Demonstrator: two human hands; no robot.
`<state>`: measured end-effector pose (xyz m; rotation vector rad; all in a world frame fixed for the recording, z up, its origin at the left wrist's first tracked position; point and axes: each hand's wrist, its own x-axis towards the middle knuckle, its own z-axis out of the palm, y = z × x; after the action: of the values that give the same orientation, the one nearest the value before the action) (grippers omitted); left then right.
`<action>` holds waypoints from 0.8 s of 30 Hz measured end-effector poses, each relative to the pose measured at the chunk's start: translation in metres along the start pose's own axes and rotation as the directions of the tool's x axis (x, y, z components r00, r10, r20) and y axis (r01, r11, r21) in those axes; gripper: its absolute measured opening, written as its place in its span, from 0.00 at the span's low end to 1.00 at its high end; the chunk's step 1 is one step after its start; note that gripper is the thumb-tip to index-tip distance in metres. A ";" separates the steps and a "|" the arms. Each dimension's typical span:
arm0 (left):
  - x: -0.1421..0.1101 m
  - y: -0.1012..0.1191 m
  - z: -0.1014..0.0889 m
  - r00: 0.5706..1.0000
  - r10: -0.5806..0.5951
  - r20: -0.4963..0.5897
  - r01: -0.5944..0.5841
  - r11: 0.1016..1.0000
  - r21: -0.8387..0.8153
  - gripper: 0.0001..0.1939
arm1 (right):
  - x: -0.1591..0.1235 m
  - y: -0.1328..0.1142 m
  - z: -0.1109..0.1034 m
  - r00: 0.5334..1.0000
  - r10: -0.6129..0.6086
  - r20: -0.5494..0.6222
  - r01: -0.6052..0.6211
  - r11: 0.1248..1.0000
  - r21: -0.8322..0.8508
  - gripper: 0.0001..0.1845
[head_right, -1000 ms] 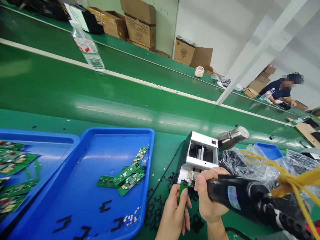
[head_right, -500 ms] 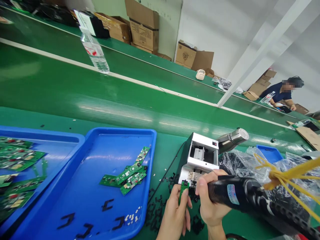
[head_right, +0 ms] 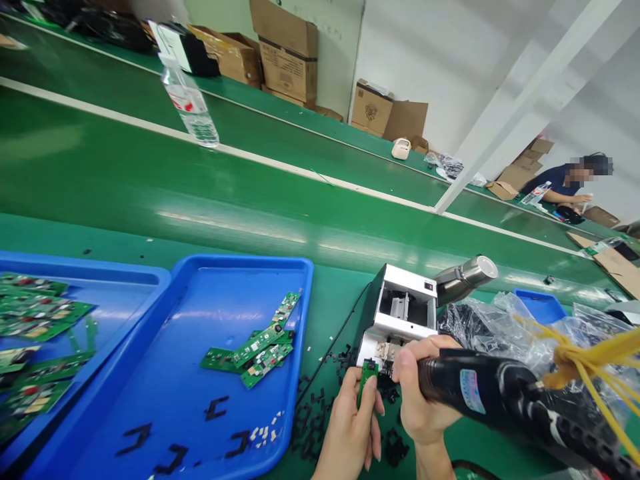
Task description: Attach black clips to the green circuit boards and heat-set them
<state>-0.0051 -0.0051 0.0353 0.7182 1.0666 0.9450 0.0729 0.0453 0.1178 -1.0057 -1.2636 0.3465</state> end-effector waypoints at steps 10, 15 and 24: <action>0.001 -0.004 0.000 1.000 -0.029 0.012 0.028 0.999 0.038 0.26 | -0.008 -0.026 0.005 0.997 0.048 -0.066 -0.034 0.980 0.196 0.20; 0.000 0.001 0.000 0.999 -0.041 0.013 0.041 0.999 0.020 0.25 | -0.004 -0.026 0.012 0.997 0.070 0.023 -0.073 0.979 0.192 0.14; 0.000 -0.002 0.001 0.998 -0.023 -0.051 0.027 0.996 0.080 0.21 | -0.010 -0.015 0.007 0.988 0.122 0.091 -0.129 0.988 0.079 0.08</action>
<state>-0.0038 -0.0063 0.0343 0.7492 1.1609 0.9064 0.0588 0.0331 0.1232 -1.0092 -1.2543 0.5416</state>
